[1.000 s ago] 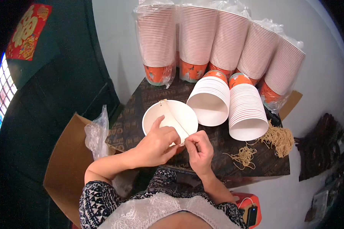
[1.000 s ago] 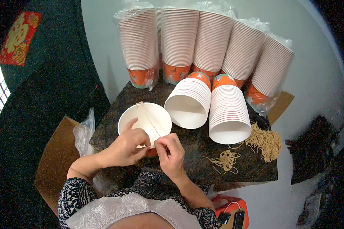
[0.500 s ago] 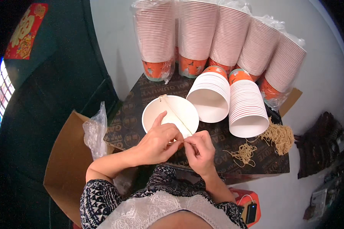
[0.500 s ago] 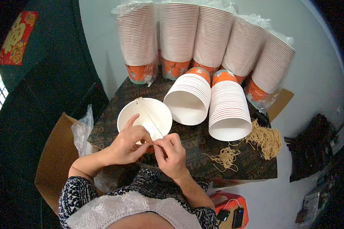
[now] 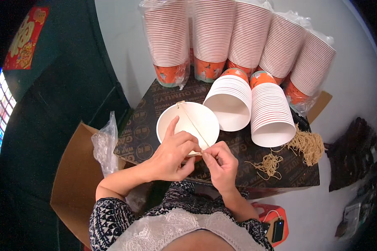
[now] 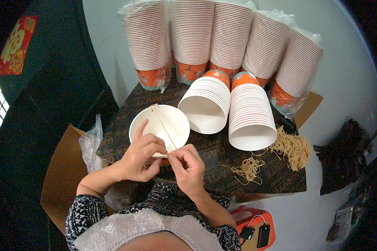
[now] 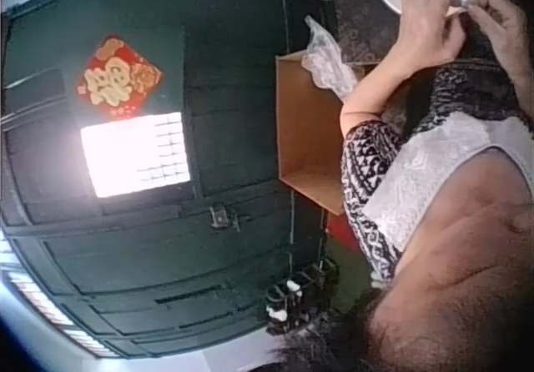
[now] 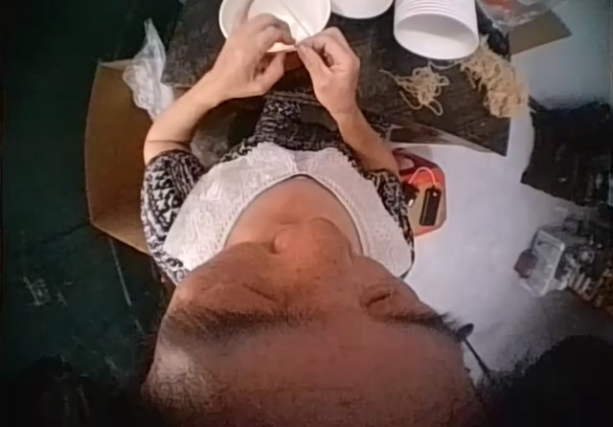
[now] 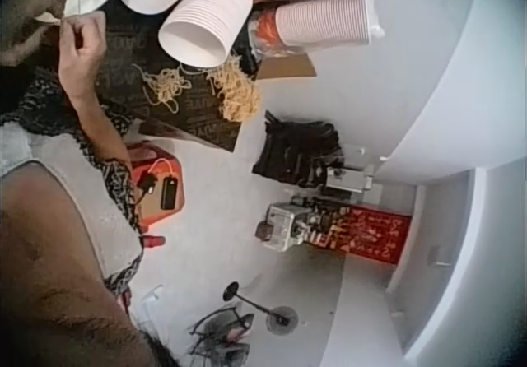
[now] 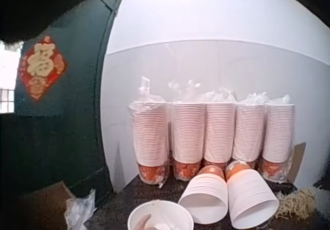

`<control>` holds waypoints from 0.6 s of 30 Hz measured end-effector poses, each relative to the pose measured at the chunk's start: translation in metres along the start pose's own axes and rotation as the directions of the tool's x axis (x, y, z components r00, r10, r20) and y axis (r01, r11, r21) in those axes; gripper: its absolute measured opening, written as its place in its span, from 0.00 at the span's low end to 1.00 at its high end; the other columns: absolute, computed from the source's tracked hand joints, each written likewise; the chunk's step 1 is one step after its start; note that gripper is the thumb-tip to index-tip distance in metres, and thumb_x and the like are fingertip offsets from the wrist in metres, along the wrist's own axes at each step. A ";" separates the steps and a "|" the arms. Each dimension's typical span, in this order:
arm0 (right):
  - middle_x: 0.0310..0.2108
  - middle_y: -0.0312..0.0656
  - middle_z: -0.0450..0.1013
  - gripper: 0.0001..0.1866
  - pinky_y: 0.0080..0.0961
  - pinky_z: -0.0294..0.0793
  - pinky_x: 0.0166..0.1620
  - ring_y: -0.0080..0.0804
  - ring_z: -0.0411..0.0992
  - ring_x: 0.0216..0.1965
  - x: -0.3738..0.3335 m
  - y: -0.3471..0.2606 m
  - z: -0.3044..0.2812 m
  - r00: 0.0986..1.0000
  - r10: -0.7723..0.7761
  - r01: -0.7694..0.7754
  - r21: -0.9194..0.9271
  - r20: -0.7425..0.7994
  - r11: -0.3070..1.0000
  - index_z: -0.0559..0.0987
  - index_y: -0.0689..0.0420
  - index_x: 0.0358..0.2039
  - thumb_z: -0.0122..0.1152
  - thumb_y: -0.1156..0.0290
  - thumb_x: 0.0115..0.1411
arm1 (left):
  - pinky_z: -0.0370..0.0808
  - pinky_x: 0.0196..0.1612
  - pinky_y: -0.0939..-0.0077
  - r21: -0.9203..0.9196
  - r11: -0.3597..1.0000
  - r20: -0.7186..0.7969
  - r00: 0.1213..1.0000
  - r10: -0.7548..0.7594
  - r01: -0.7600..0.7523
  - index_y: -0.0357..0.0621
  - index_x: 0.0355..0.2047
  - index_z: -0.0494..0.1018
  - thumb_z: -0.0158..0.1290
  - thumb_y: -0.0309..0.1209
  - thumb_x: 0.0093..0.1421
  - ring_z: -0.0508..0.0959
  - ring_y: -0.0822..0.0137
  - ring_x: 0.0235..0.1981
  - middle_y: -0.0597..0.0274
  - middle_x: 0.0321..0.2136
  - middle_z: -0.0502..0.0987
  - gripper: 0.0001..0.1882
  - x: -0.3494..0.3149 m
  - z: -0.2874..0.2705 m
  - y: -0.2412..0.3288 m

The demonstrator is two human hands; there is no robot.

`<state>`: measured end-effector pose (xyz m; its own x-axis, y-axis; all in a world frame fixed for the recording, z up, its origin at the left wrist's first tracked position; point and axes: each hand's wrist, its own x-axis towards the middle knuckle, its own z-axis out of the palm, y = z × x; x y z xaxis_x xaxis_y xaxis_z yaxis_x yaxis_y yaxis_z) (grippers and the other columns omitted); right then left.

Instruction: The recorder unpacks stacks of paper cups from plastic bags and organizes them into a cardboard box.

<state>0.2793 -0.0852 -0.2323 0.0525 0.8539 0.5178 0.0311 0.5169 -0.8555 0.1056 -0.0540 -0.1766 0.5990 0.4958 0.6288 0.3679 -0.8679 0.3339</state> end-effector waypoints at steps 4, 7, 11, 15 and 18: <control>0.25 0.35 0.65 0.01 0.18 0.62 0.28 0.20 0.63 0.26 -0.001 0.000 0.000 1.000 -0.013 0.013 -0.015 -0.007 1.000 0.77 0.63 0.29 0.60 0.80 0.57 | 0.46 0.64 0.33 0.032 0.999 -0.025 0.999 0.044 -0.043 0.44 0.28 0.70 0.59 0.21 0.48 0.76 0.62 0.34 0.64 0.28 0.73 0.10 -0.001 0.005 -0.002; 0.25 0.36 0.65 0.02 0.21 0.63 0.29 0.24 0.64 0.26 0.001 0.001 -0.003 0.997 -0.070 0.069 -0.075 -0.021 0.995 0.76 0.63 0.28 0.60 0.81 0.56 | 0.45 0.64 0.33 0.024 0.998 0.016 0.998 0.058 -0.058 0.43 0.27 0.70 0.58 0.20 0.48 0.75 0.63 0.34 0.64 0.28 0.73 0.09 -0.004 0.006 -0.008; 0.26 0.37 0.63 0.07 0.21 0.62 0.30 0.25 0.62 0.26 0.006 0.010 -0.023 0.985 -0.119 0.077 -0.293 -0.128 0.953 0.70 0.63 0.25 0.57 0.79 0.58 | 0.43 0.64 0.33 -0.003 0.998 0.016 0.998 0.056 -0.056 0.42 0.26 0.69 0.58 0.19 0.48 0.75 0.63 0.33 0.65 0.27 0.72 0.09 -0.002 -0.001 -0.009; 0.26 0.39 0.64 0.06 0.22 0.62 0.30 0.28 0.63 0.26 0.006 0.015 -0.025 0.971 -0.225 0.179 -0.371 -0.085 0.911 0.70 0.62 0.26 0.57 0.79 0.58 | 0.40 0.65 0.36 -0.066 0.997 0.074 0.996 0.054 -0.049 0.42 0.26 0.69 0.57 0.18 0.48 0.75 0.63 0.33 0.65 0.27 0.72 0.09 -0.002 -0.007 -0.013; 0.26 0.41 0.64 0.02 0.22 0.63 0.29 0.30 0.64 0.25 0.010 0.008 -0.025 0.935 -0.351 0.301 -0.420 -0.044 0.856 0.73 0.62 0.30 0.57 0.81 0.57 | 0.41 0.65 0.39 0.059 0.998 -0.022 1.000 0.010 -0.008 0.44 0.28 0.71 0.59 0.22 0.49 0.74 0.60 0.39 0.61 0.33 0.73 0.08 -0.010 -0.012 -0.019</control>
<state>0.3049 -0.0735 -0.2340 0.0825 0.6147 0.7844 0.4619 0.6739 -0.5767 0.0844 -0.0431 -0.1807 0.5864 0.4865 0.6476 0.4041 -0.8687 0.2866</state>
